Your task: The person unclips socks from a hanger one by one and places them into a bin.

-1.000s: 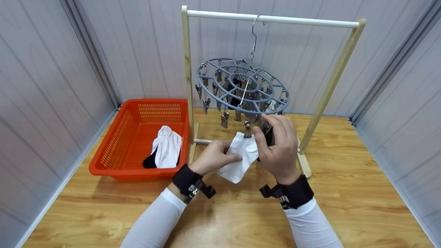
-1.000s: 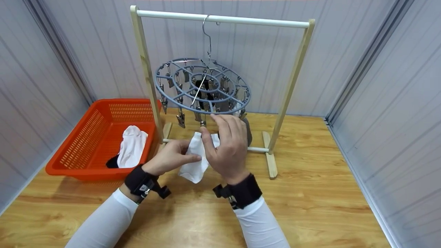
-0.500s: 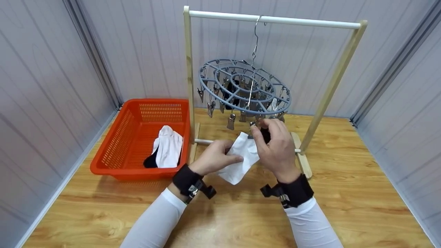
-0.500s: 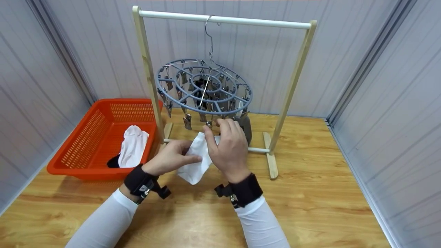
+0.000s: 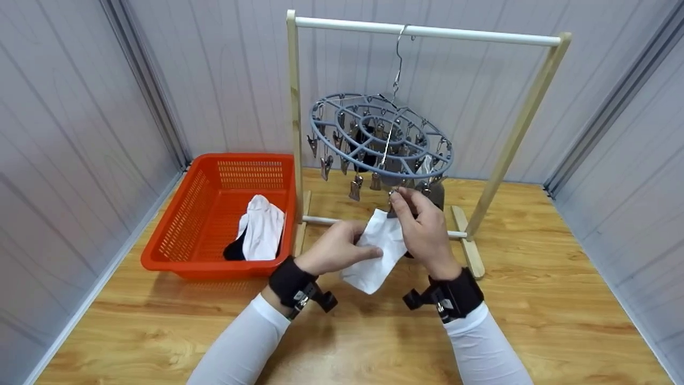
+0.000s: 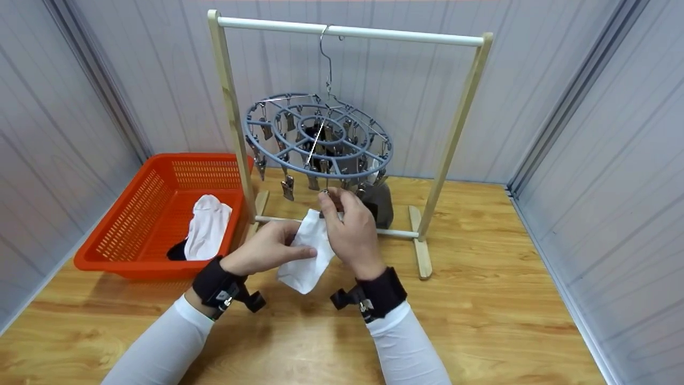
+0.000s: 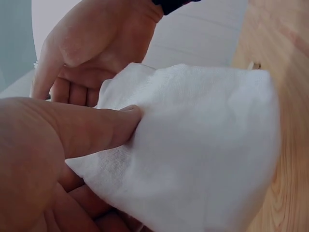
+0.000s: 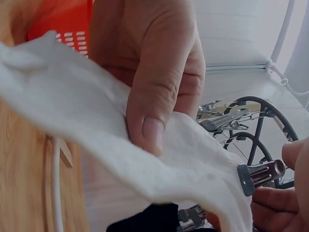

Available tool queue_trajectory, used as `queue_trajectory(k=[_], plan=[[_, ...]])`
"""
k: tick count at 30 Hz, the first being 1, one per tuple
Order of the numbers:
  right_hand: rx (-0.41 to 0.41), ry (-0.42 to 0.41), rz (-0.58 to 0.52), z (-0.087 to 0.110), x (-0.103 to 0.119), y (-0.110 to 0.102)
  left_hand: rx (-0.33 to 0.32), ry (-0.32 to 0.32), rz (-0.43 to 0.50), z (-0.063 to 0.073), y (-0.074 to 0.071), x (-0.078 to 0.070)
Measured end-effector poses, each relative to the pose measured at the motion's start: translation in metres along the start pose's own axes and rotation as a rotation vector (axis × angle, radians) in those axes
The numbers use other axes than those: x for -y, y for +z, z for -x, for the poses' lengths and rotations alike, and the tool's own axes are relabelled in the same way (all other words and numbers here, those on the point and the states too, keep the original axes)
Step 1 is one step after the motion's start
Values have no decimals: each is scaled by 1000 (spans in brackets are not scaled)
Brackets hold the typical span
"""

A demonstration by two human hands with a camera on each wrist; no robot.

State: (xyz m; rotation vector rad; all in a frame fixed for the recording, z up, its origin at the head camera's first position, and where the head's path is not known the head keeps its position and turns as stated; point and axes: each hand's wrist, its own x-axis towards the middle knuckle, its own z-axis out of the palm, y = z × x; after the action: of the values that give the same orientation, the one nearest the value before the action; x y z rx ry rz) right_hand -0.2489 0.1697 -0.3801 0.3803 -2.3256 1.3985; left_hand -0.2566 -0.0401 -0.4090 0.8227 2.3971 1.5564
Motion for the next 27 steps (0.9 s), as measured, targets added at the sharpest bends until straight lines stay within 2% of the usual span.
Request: queue_trajectory(k=[5, 11, 20, 27], plan=[[48, 83, -157, -1, -2, 2, 11, 10, 6, 0, 3, -1], [70, 79, -359, -2, 0, 4, 14, 24, -24, 0, 3, -3], [-10, 109, -536, -4, 1, 5, 16, 20, 8, 3, 0, -8], [-70, 87, -583, -5, 1, 4, 0, 45, 20, 7, -3, -10]])
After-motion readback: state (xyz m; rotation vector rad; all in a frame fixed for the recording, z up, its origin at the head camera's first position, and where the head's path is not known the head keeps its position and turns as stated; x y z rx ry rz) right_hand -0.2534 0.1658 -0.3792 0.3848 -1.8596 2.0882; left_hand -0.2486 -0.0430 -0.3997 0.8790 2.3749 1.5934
